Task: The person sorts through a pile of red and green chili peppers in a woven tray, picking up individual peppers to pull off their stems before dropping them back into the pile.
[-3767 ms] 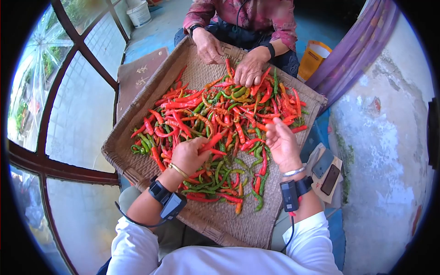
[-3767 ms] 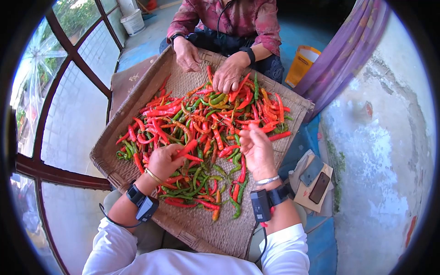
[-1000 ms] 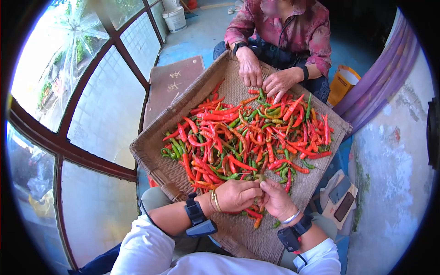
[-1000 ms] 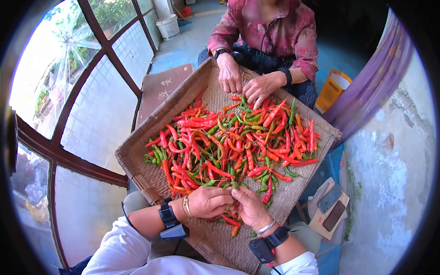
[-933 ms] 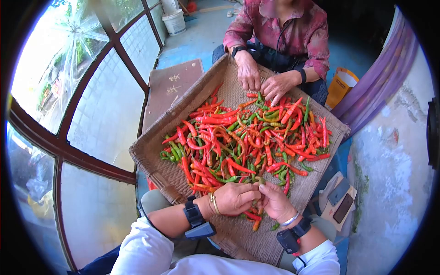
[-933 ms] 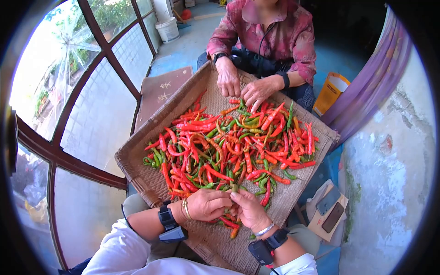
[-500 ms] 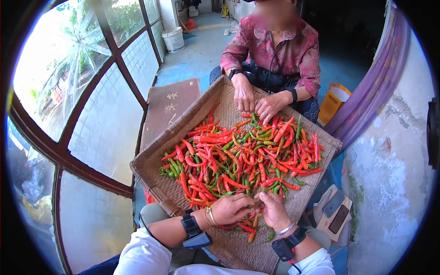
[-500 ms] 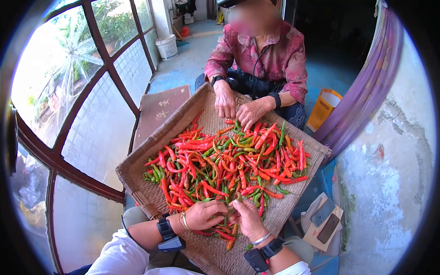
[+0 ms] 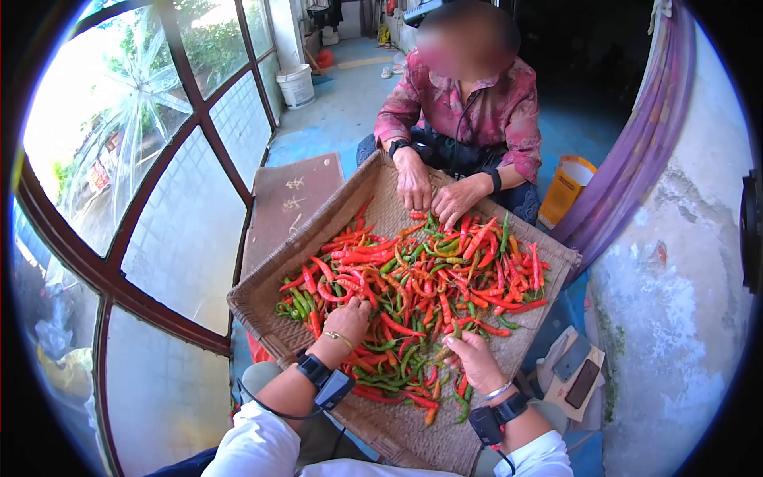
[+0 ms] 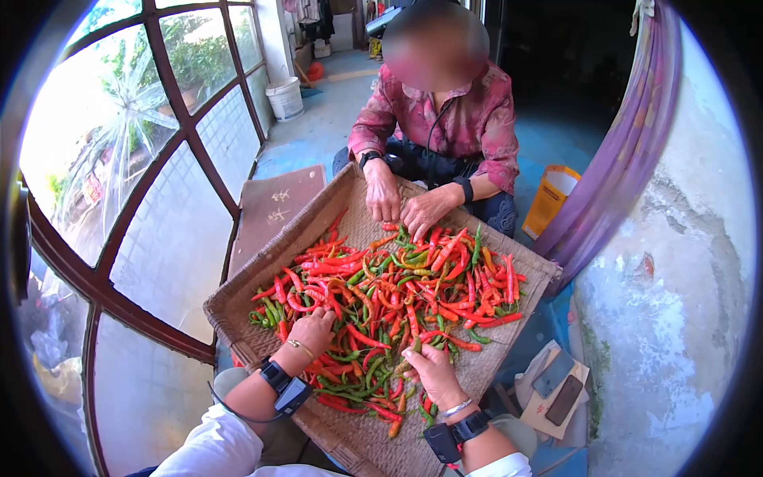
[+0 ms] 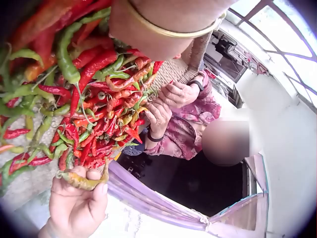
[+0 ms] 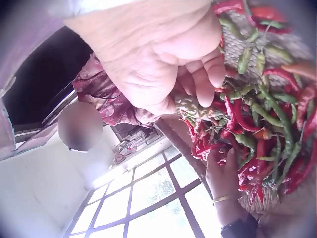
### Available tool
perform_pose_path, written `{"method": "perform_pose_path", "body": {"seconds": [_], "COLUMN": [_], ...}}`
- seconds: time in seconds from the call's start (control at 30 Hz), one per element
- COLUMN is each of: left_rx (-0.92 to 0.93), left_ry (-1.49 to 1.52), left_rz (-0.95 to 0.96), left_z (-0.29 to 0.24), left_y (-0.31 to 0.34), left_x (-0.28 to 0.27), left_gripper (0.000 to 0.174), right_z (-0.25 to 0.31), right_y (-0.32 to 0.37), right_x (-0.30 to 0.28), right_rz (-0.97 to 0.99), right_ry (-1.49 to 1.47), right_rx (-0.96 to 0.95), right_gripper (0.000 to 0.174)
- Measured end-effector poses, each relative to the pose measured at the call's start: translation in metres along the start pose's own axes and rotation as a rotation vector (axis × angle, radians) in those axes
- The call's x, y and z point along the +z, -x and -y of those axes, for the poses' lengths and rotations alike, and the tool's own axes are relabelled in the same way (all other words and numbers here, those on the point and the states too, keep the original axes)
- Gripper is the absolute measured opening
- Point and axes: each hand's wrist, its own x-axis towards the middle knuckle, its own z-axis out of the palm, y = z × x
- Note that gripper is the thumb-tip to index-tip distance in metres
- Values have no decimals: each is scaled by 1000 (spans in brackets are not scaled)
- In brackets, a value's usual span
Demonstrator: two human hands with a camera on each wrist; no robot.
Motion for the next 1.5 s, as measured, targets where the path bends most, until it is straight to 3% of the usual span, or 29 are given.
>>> {"method": "perform_pose_path", "body": {"seconds": [0.07,0.13,0.27,0.33,0.5,0.63,0.73,0.77,0.83,0.87,0.93,1.03,1.13,1.27,1.33,1.37,1.43,1.5], "left_rx": [68,329,233,464,419,507,558,558,299,300,188,119,238,258,417,415,285,283], "left_ry": [14,143,213,158,432,681,735,733,965,965,1245,1314,1088,956,802,802,709,667], "left_rz": [-11,117,157,144,119,67,238,236,604,605,622,642,504,503,192,193,116,62], "left_z": [0,-14,-37,-33,-47,-64,-64,-64,-70,-70,-70,-70,-69,-68,-61,-57,-53,-49], "left_y": [3,6,18,16,20,32,33,33,35,35,38,37,37,37,35,35,31,30], "left_x": [10,-1,-11,-6,-4,-17,-12,-15,-32,-28,-19,-22,-22,-24,-17,-16,-27,-30], "left_gripper": [25,19,14,17,17,21,24,24,25,25,26,25,22,20,21,21,20,20], "right_z": [1,4,-1,-4,-14,-18,-20,-20,-18,-17,-17,-15,-16,-10,-4,0,17,33], "right_y": [3,5,4,4,0,3,5,4,5,5,4,4,3,0,-4,-7,-13,-23], "right_x": [2,1,-6,-2,-3,6,10,10,12,13,12,14,13,3,-8,-15,-32,-50], "right_rz": [13,47,79,78,217,283,283,290,263,235,217,209,211,208,137,63,-64,-159], "right_ry": [-14,-61,-72,-82,-39,44,19,12,-19,-50,-45,-21,54,263,259,255,172,-154], "right_rx": [3,12,-27,-37,33,18,28,20,9,1,-24,-66,-78,-38,-42,-49,-84,-213], "right_gripper": [15,14,19,18,16,12,12,12,13,14,14,14,12,10,11,12,15,21]}}
